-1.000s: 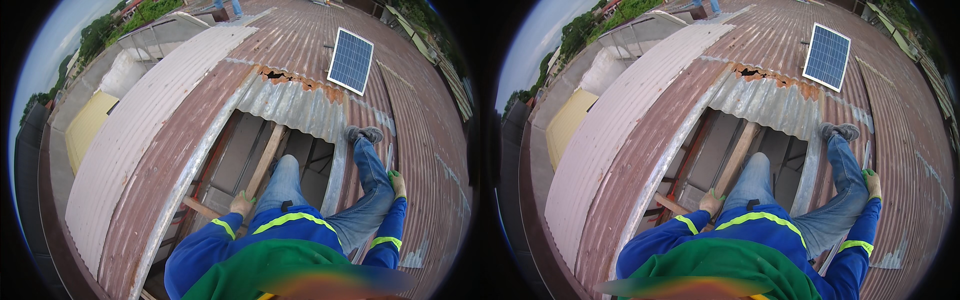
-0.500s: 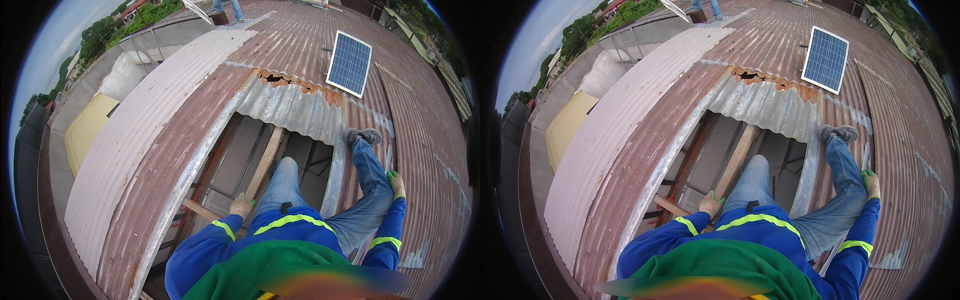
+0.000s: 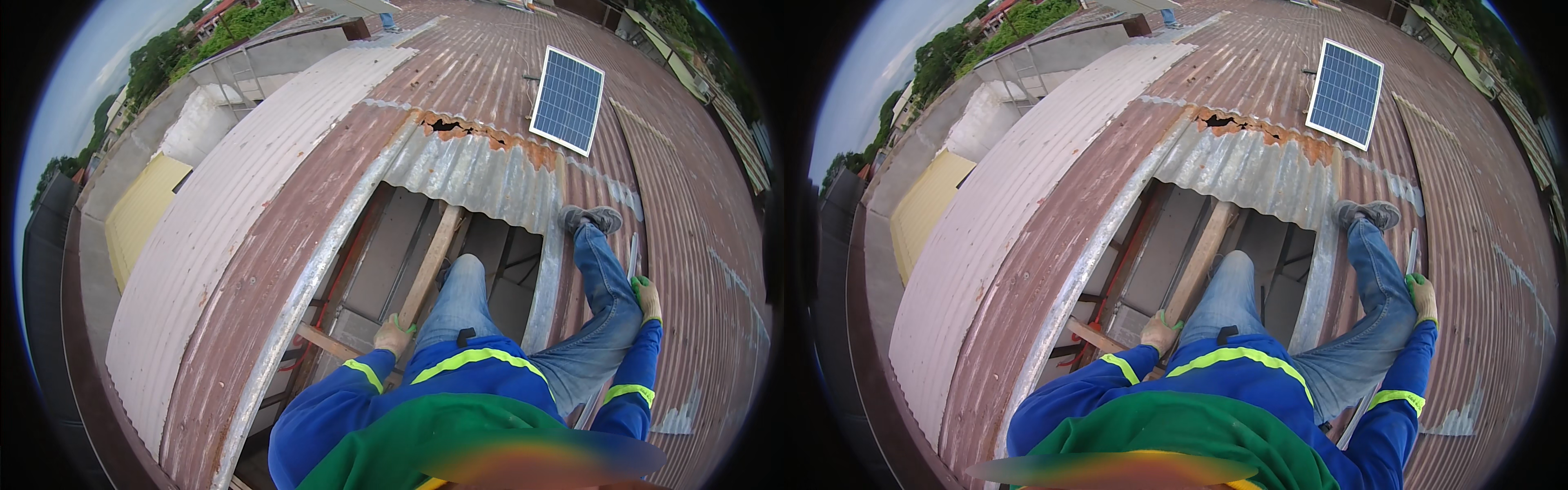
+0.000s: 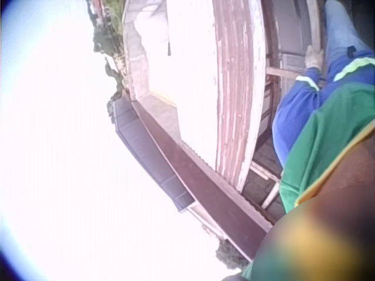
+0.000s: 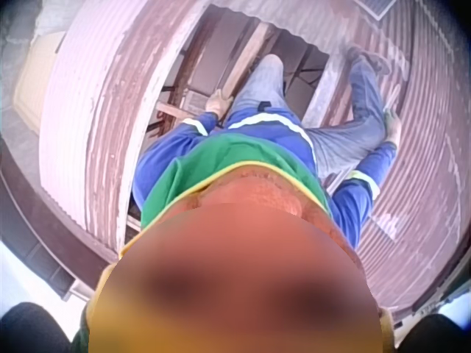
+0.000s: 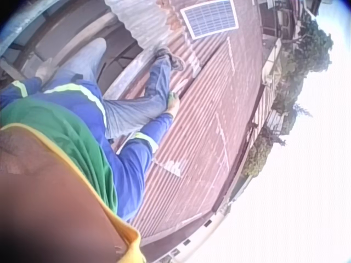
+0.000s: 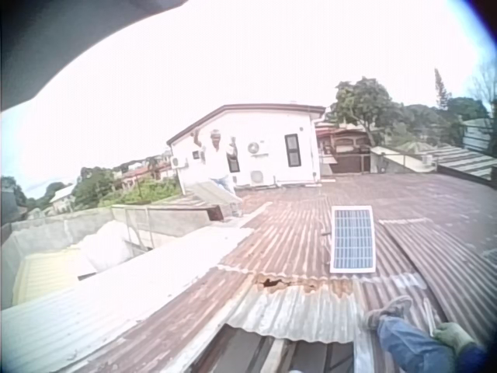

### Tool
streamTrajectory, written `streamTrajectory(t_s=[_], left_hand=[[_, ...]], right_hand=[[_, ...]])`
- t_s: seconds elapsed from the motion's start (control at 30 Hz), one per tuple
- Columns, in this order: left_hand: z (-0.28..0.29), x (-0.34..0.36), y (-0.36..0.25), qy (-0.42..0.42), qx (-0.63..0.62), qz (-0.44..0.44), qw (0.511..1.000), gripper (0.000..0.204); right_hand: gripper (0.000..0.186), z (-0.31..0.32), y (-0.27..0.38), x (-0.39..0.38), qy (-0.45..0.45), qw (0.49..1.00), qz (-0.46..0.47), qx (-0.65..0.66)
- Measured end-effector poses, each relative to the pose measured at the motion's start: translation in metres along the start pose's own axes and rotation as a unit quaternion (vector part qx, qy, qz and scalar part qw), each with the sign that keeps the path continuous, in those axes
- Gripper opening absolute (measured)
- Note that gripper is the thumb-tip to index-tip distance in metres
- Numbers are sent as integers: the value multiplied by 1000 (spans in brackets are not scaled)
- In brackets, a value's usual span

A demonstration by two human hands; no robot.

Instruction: The person works on a damaged corrugated metal roof, positioning a white insulation board into an opening and then using a utility knife to cut and trim a long metal strip along the roof edge. The person handles the board and strip by hand while kneeling on the roof surface.

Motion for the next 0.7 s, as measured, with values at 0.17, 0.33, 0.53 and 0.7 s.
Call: streamTrajectory(t_s=[0.17,0.33,0.53,0.7], left_hand=[[-3,5,-4,-9,-7,-21,1000,77],[-5,4,1,-24,-4,-18,1000,76],[0,-2,-1,-12,-10,-24,1000,72],[-3,3,-9,-18,-24,-41,999,70]], right_hand=[[33,5,-20,8,-21,1000,20,4],[35,1,-14,5,-14,1000,17,-14],[34,-1,-3,-2,-27,999,23,-17],[32,11,-24,9,-17,1000,9,14]])
Point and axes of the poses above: each hand's wrist, its own x-axis towards the middle knuckle, its own z-axis out of the back of the hand, y = z × x, the point moved 1 cm from there along x, towards the middle knuckle, and after that the axes turned 5 degrees about z, right-handed, at the moved point
